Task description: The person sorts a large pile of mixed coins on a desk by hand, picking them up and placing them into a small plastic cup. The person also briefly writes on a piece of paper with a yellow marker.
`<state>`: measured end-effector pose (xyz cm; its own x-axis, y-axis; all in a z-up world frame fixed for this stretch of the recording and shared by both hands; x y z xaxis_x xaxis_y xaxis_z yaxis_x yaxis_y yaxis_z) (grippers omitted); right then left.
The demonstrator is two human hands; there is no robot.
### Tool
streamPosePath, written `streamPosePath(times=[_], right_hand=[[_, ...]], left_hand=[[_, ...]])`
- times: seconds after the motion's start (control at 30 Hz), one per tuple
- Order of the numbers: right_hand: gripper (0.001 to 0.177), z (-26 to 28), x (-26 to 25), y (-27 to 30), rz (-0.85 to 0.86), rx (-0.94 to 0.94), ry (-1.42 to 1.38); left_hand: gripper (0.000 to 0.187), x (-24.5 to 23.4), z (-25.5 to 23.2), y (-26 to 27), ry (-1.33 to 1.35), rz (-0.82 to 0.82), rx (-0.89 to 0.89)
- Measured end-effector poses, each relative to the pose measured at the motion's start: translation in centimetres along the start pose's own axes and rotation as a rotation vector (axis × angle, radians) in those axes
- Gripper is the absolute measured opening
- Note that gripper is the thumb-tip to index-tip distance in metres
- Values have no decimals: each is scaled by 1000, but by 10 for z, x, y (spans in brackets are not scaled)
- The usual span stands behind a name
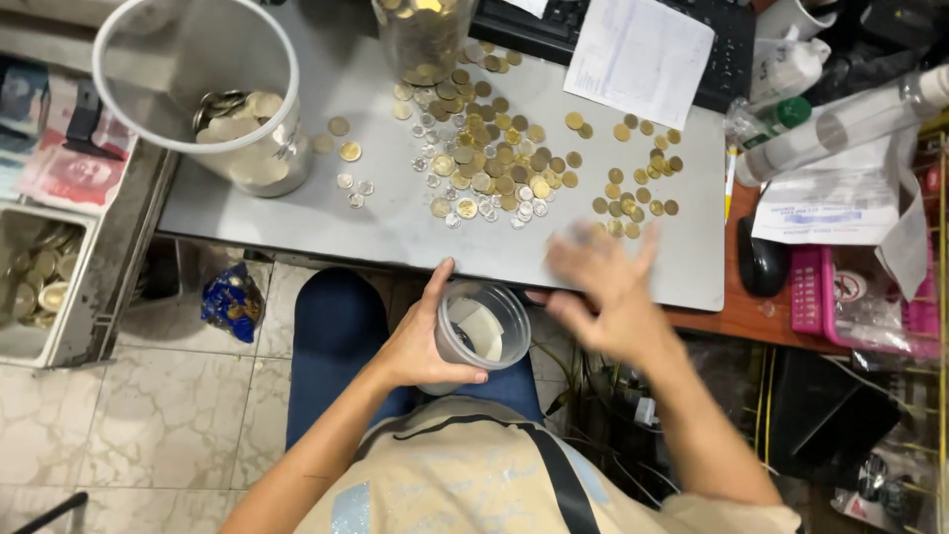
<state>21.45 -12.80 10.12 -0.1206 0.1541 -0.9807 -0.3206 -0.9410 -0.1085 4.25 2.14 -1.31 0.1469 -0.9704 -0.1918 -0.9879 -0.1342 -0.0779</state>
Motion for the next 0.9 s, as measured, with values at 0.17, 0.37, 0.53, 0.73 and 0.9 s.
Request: streamPosePath(times=[0.17, 0.37, 0.53, 0.73, 0.9], right_hand=[[66, 5, 18, -18, 12, -82, -307], [87, -35, 18, -52, 1, 203, -175], [71, -14, 23, -23, -55, 117, -51], [53, 13, 21, 5, -48, 77, -41], [56, 11, 12, -19, -108, 44, -198]], left_hand=[[151, 2, 0, 3, 10, -16, 32], [148, -5, -6, 6, 6, -12, 29], [149, -5, 5, 5, 7, -12, 43], [149, -3, 8, 5, 29, -19, 53], [149, 2, 1, 3, 44, -5, 46]])
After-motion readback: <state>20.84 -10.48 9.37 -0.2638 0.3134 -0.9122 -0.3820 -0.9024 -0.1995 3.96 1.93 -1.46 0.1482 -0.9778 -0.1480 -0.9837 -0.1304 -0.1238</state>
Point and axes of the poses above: each hand's wrist, its own y-axis away from the middle knuckle, its own x-axis out of the palm, z = x × y, the point moved 6 cm from there along -y, towards the middle knuckle, and after that the axes turned 6 degrees about z, right-handed, at the moved point
